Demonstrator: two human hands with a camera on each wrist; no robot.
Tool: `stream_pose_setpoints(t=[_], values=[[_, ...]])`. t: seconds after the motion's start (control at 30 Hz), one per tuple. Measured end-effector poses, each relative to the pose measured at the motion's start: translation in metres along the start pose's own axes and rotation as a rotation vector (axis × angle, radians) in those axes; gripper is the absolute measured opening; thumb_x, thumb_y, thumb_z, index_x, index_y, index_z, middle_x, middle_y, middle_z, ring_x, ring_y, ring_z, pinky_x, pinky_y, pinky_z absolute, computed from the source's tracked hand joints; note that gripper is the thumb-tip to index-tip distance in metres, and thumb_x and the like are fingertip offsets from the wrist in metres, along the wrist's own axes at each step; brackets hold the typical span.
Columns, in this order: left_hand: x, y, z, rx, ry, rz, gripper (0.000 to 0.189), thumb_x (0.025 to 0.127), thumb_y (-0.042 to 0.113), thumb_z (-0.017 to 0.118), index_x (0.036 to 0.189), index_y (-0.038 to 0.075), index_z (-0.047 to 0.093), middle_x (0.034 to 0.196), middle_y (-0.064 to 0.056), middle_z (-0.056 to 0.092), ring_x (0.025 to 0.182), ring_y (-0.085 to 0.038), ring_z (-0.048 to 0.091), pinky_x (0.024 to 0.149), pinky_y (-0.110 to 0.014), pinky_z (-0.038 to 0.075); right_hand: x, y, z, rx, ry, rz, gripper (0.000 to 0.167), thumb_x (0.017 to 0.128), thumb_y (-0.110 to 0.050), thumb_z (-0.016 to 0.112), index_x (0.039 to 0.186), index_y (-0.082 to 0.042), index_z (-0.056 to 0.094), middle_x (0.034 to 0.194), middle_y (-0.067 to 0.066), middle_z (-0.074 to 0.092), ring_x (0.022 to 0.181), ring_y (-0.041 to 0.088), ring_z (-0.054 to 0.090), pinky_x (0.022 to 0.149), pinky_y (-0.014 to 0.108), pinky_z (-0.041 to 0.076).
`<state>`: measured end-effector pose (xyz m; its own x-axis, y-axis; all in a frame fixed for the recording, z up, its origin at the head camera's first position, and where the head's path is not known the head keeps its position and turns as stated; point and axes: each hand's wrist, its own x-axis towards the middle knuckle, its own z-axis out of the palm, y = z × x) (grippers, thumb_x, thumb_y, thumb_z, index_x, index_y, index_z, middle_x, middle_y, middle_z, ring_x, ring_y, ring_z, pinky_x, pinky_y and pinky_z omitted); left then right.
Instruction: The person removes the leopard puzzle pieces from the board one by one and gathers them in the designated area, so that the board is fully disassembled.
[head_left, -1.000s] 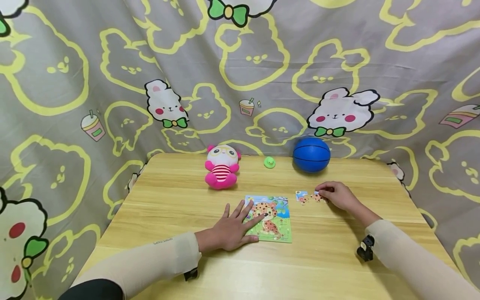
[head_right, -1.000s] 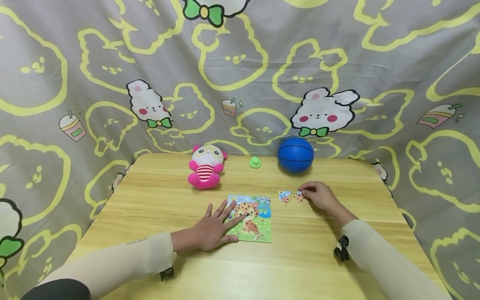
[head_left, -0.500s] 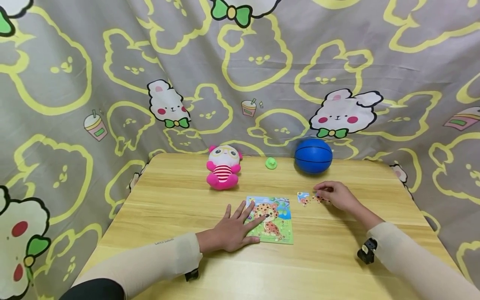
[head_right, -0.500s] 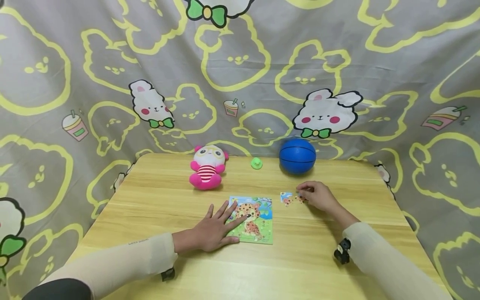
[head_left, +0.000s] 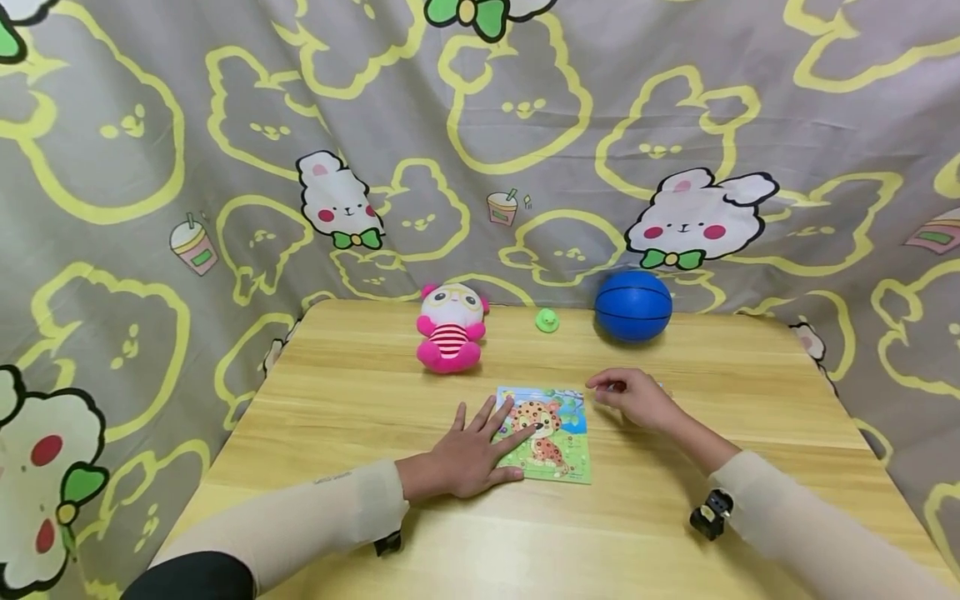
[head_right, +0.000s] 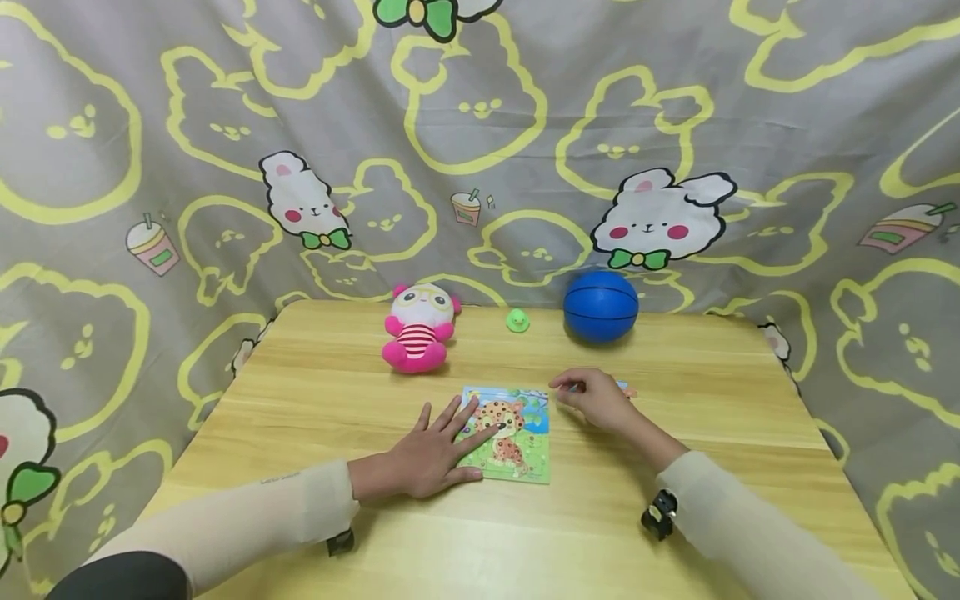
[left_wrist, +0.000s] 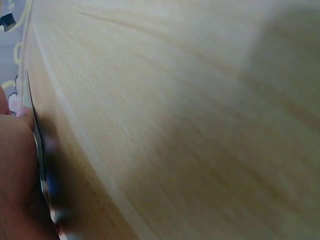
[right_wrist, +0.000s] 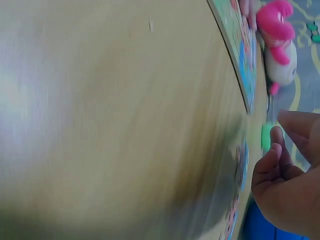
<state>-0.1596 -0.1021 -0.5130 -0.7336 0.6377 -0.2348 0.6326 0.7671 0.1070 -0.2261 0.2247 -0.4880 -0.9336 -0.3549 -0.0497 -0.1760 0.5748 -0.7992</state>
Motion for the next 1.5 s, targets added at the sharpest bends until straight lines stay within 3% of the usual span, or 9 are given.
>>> stream_pose_setpoints(t=[0.3,0.7,1.2,1.5], values=[[0.001,0.0,-0.004,0.012,-0.012,-0.005,0.07,0.102,0.074,0.022,0.164,0.048,0.001,0.174,-0.009,-0.011,0.159,-0.039,-0.008,0.117,-0.076,0.01,0.0,-0.014,0.028,0.042,-0.077,-0.037,0.021,0.096,-0.005,0.07,0.116,-0.004,0.074,0.09,0.004,0.065,0.071,0.018,0.052,0.057,0.025,0.043],[0.0,0.002,-0.004,0.007,-0.007,-0.005,0.071,0.101,0.074,0.022,0.164,0.048,0.002,0.174,-0.009,-0.01,0.159,-0.037,-0.009,0.117,-0.075,0.01,-0.002,-0.016,0.053,-0.117,-0.067,-0.101,0.029,0.09,-0.013,0.081,0.119,-0.013,0.077,0.084,-0.003,0.058,0.077,0.015,0.051,0.072,0.033,0.043],[0.001,0.0,0.002,0.018,0.001,-0.003,0.07,0.1,0.076,0.019,0.162,0.05,-0.002,0.174,-0.008,-0.012,0.159,-0.037,-0.009,0.117,-0.075,0.009,0.0,-0.023,0.057,-0.136,-0.053,-0.026,0.022,0.086,-0.008,0.083,0.107,-0.013,0.077,0.082,0.003,0.053,0.079,0.019,0.046,0.071,0.035,0.038],[-0.001,0.0,0.002,-0.01,0.031,0.011,0.069,0.102,0.073,0.023,0.164,0.048,0.005,0.174,-0.01,-0.007,0.159,-0.039,-0.005,0.115,-0.077,0.011,0.004,-0.028,0.057,-0.148,-0.066,0.034,0.021,0.084,-0.007,0.084,0.101,-0.014,0.076,0.088,0.005,0.056,0.085,0.02,0.048,0.076,0.037,0.04]])
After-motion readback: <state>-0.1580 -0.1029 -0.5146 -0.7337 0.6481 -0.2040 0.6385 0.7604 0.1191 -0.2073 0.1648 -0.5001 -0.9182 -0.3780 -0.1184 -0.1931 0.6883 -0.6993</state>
